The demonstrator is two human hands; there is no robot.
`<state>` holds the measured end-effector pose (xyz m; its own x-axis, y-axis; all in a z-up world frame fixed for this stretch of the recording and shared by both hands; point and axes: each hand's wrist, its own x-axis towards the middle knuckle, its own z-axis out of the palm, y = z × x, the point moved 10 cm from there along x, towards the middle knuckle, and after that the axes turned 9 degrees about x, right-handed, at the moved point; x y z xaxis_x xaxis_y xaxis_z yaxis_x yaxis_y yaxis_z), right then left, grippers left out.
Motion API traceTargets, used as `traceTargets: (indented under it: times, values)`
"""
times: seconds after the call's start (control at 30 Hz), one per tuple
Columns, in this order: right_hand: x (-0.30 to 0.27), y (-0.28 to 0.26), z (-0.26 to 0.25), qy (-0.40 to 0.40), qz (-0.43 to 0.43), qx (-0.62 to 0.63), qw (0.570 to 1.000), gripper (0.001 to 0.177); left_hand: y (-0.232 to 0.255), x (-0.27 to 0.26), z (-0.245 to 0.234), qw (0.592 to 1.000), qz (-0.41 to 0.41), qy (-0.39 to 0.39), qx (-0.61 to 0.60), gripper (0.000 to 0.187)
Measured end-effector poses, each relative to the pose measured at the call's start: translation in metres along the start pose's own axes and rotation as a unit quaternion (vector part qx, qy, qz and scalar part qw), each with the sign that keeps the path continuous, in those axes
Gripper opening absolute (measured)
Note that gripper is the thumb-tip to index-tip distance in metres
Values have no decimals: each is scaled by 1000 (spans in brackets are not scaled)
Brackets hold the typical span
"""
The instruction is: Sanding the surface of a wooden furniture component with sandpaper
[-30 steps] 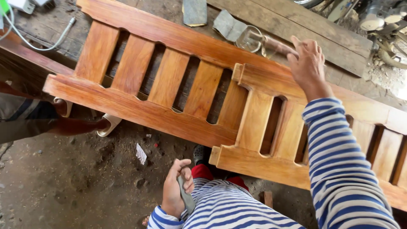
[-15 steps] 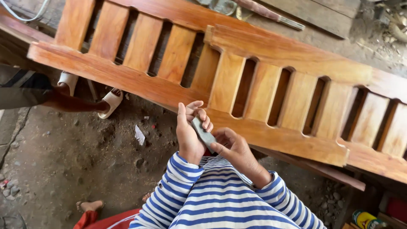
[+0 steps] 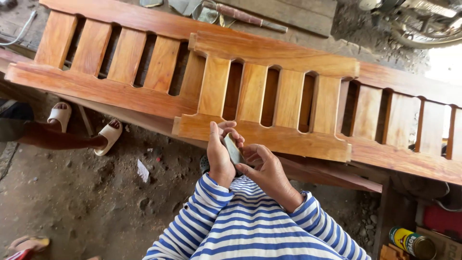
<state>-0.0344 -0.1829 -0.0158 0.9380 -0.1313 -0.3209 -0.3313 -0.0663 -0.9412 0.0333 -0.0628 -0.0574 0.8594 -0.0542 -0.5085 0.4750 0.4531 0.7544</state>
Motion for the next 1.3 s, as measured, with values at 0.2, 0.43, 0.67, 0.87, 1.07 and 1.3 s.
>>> traceTargets:
  times: [0.2,0.43,0.67,0.87,1.07,1.3]
  values:
    - [-16,7,-2,-43,-39,-78,995,40,-37,-13,-11,996,-8,41,73,52]
    - [-14,51,-6,-73,27,33,996,35,-67,-24,-23,994,-36,61,87,50]
    - [-2,87,-15,-33,64,165,984,22,-66,-40,-1,997,-40,19,60,55]
    - [-5,65,-27,0,80,297,951,28,-73,-31,-2,997,-28,-20,68,48]
    - [-7,53,-51,36,111,354,928,21,-50,-44,6,993,-12,-19,114,42]
    - [-4,59,-61,43,99,388,915,23,-82,-29,-10,982,-21,-18,185,31]
